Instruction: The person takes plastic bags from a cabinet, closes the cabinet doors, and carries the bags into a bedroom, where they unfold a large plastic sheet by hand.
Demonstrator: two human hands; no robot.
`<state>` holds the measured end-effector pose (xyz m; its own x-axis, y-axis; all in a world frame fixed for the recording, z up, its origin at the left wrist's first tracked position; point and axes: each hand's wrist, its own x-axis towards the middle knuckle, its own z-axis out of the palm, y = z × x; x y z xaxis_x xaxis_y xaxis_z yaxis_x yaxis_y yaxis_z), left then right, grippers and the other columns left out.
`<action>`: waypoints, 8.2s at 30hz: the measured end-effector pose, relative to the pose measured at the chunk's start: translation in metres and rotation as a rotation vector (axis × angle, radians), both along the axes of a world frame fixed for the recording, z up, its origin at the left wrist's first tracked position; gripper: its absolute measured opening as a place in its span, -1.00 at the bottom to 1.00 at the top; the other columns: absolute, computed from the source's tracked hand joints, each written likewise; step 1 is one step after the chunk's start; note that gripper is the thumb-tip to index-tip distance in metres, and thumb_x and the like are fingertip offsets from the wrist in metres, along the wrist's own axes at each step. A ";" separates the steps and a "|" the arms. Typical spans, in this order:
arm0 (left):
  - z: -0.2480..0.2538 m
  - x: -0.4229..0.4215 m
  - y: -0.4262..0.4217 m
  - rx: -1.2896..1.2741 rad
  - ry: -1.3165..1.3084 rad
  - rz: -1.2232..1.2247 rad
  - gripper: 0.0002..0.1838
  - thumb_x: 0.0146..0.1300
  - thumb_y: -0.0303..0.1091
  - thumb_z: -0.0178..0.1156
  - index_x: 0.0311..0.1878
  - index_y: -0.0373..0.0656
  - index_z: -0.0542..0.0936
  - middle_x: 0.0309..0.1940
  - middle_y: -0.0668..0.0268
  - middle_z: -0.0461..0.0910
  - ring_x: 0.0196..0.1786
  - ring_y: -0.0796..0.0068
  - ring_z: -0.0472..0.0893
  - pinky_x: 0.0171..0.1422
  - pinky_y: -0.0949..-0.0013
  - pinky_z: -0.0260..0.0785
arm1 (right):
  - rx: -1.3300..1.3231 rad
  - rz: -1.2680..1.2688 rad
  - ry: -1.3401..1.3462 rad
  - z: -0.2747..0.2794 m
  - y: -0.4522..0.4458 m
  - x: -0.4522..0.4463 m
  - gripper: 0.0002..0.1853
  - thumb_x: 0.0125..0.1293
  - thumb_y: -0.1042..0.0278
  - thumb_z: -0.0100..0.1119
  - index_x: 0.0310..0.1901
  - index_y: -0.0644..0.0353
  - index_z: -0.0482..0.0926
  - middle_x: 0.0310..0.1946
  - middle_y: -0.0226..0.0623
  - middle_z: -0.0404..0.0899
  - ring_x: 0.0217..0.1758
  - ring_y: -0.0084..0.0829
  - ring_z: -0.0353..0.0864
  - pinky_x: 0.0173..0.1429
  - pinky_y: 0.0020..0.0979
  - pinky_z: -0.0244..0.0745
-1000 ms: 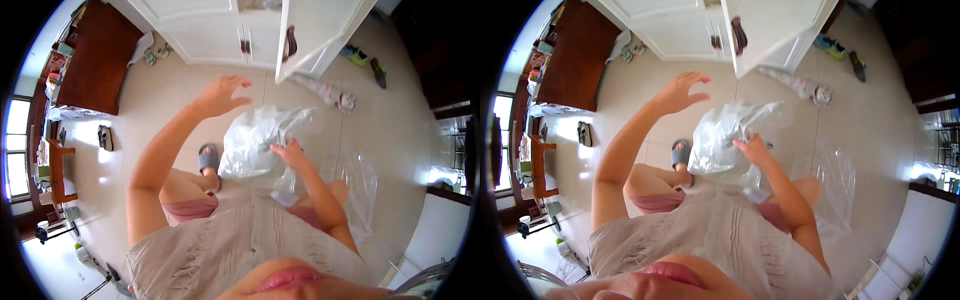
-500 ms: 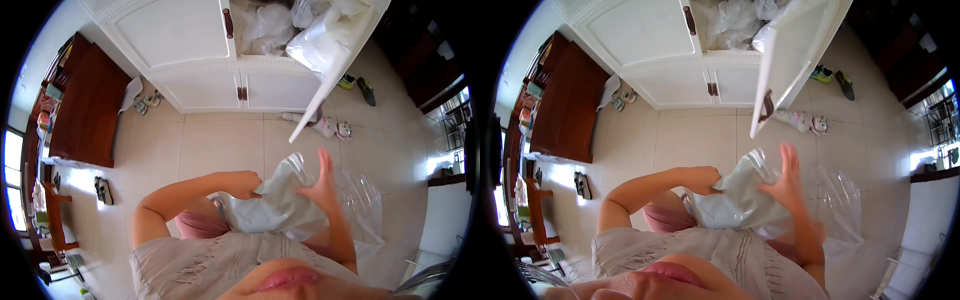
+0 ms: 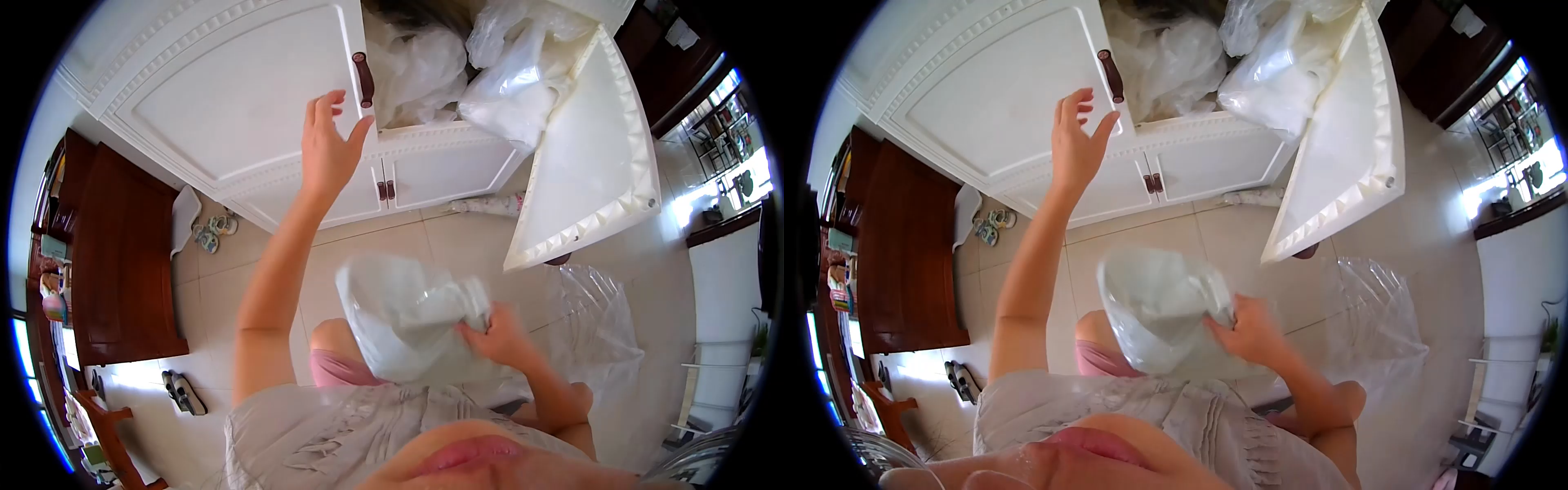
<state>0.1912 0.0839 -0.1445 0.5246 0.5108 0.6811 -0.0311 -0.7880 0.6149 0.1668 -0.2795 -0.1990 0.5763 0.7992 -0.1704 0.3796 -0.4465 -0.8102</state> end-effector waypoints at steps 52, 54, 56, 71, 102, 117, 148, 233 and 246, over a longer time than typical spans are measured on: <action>-0.119 -0.455 0.012 -0.470 -0.708 0.444 -0.05 0.24 0.44 -0.05 0.39 -0.22 0.17 0.29 0.15 0.29 0.26 0.24 0.40 0.22 0.03 0.44 | 1.123 -0.565 0.204 0.070 -0.011 0.161 -0.44 0.40 0.10 -0.01 0.30 0.30 0.33 0.16 -0.18 0.49 0.19 -0.28 0.49 0.34 -0.18 0.32; -0.119 -0.454 0.014 -0.510 -0.781 0.416 -0.02 0.20 0.45 0.01 0.45 -0.12 0.07 0.35 0.17 0.21 0.31 0.22 0.35 0.26 0.00 0.42 | 0.927 -0.595 0.066 0.078 0.030 0.161 -0.45 0.41 0.14 -0.01 0.31 0.31 0.30 0.18 -0.18 0.47 0.19 -0.28 0.48 0.35 -0.23 0.31; -0.115 -0.456 0.018 -0.538 -0.825 0.394 0.00 0.18 0.42 0.08 0.47 -0.08 0.05 0.38 0.19 0.19 0.34 0.19 0.33 0.30 -0.03 0.39 | 0.726 -0.703 0.235 0.087 0.063 0.157 -0.47 0.39 0.18 0.02 0.29 0.33 0.34 0.20 -0.18 0.46 0.23 -0.27 0.45 0.35 -0.31 0.31; -0.130 -0.466 0.028 -0.518 -0.912 0.395 -0.05 0.18 0.40 0.09 0.47 -0.01 0.10 0.44 0.28 0.15 0.42 0.13 0.25 0.43 -0.10 0.24 | 1.117 -0.591 0.042 0.068 0.246 0.236 -0.55 0.28 0.22 0.14 0.10 0.36 0.47 0.02 -0.07 0.58 0.08 -0.19 0.57 0.13 -0.28 0.44; -0.117 -0.466 0.041 -0.597 -0.933 0.507 0.08 0.07 0.46 0.13 0.49 -0.01 0.03 0.43 0.21 0.11 0.44 0.12 0.16 0.44 -0.03 0.17 | -0.042 -0.577 -1.204 0.162 0.347 0.290 -0.34 0.23 0.06 0.09 0.39 -0.15 0.25 0.31 0.08 0.30 0.32 0.15 0.32 0.36 -0.08 0.27; -0.111 -0.457 0.041 -0.475 -0.892 0.609 0.10 0.05 0.49 0.13 0.47 -0.09 0.07 0.39 0.22 0.15 0.40 0.17 0.21 0.40 0.03 0.22 | -0.349 -0.696 -1.190 0.134 0.354 0.498 -0.45 0.25 0.01 -0.04 0.01 0.36 0.59 0.07 0.15 0.54 0.21 0.06 0.50 0.21 -0.15 0.43; -0.131 -0.320 -0.061 -0.210 -0.590 0.240 -0.64 0.21 -0.19 0.33 -0.15 -0.33 0.57 -0.29 0.25 0.65 -0.31 0.45 0.60 -0.16 0.37 0.49 | 1.076 -0.496 -0.608 0.044 0.308 0.092 -0.65 0.27 0.50 0.01 0.08 0.27 0.57 0.00 -0.16 0.65 0.17 -0.22 0.52 0.36 -0.29 0.24; -0.147 -0.131 -0.036 -0.594 0.282 -0.148 -0.83 0.35 -0.45 0.12 -0.06 -0.24 0.59 -0.18 0.20 0.67 -0.16 0.36 0.64 -0.08 0.37 0.46 | 0.161 -0.282 -0.523 0.030 0.299 0.154 -0.22 0.10 -0.41 0.22 -0.16 0.36 0.47 -0.25 -0.10 0.57 -0.14 -0.12 0.56 0.09 -0.16 0.30; -0.004 0.051 0.022 0.071 -0.213 -0.004 -0.68 0.20 -0.41 0.25 -0.01 -0.32 0.49 -0.17 0.15 0.59 -0.04 0.22 0.48 0.06 0.22 0.34 | 0.239 -0.245 -0.965 0.042 0.278 0.147 -0.66 0.28 0.02 0.22 -0.27 0.16 0.47 -0.48 -0.35 0.64 -0.39 -0.22 0.63 0.07 -0.11 0.32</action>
<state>0.2422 0.1060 -0.1486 0.3671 0.4556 0.8110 -0.1579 -0.8287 0.5370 0.3140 -0.0013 -0.1570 0.5359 0.5933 0.6006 0.8370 -0.4667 -0.2858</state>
